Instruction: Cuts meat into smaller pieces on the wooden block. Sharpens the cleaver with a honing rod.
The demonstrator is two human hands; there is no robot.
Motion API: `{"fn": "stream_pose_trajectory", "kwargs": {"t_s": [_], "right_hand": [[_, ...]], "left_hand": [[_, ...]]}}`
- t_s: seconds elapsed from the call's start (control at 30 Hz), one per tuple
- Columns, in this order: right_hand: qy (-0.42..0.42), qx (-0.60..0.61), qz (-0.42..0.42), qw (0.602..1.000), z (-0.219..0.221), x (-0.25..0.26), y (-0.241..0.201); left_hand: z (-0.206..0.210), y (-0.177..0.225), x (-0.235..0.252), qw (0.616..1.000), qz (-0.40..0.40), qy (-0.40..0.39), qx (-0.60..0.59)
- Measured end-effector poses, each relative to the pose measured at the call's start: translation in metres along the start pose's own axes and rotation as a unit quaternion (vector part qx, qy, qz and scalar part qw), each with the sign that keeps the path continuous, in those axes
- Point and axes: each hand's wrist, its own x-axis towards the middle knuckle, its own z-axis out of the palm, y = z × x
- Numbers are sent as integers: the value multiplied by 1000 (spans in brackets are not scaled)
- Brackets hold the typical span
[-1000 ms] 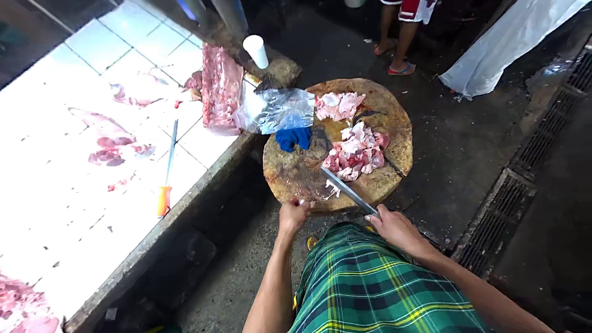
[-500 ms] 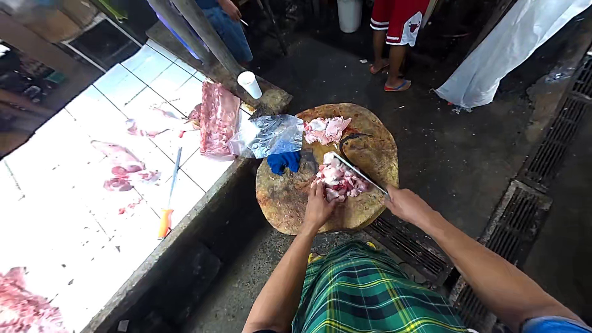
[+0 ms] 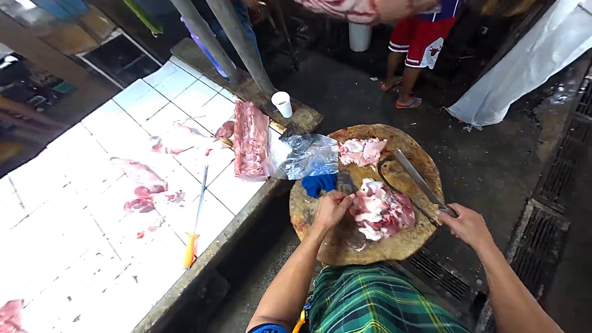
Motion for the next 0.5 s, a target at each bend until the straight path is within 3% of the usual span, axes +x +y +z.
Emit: {"fn": "stream_pose_trajectory", "kwargs": {"t_s": [0.07, 0.13, 0.2, 0.23, 0.3, 0.37, 0.43, 0.5], "right_hand": [[50, -24, 11, 998, 16, 6, -24], [79, -62, 40, 994, 33, 11, -49], [90, -105, 74, 988, 41, 14, -57], [97, -119, 85, 984, 45, 19, -56], [120, -130, 81, 981, 57, 29, -44], [139, -122, 77, 980, 67, 33, -34], [131, -113, 96, 980, 68, 31, -37], [105, -97, 122, 982, 61, 27, -43]], "left_hand": [[-41, -30, 21, 993, -49, 110, 5], [-93, -73, 41, 955, -198, 216, 34], [-116, -109, 70, 926, -311, 214, -2], [-118, -119, 85, 920, -338, 183, -74], [-112, -125, 101, 893, -352, 145, -242], [-98, -126, 106, 859, -327, 198, -341], [-88, -118, 103, 856, -273, 267, -349], [-86, -107, 92, 891, -213, 293, -274]]}}
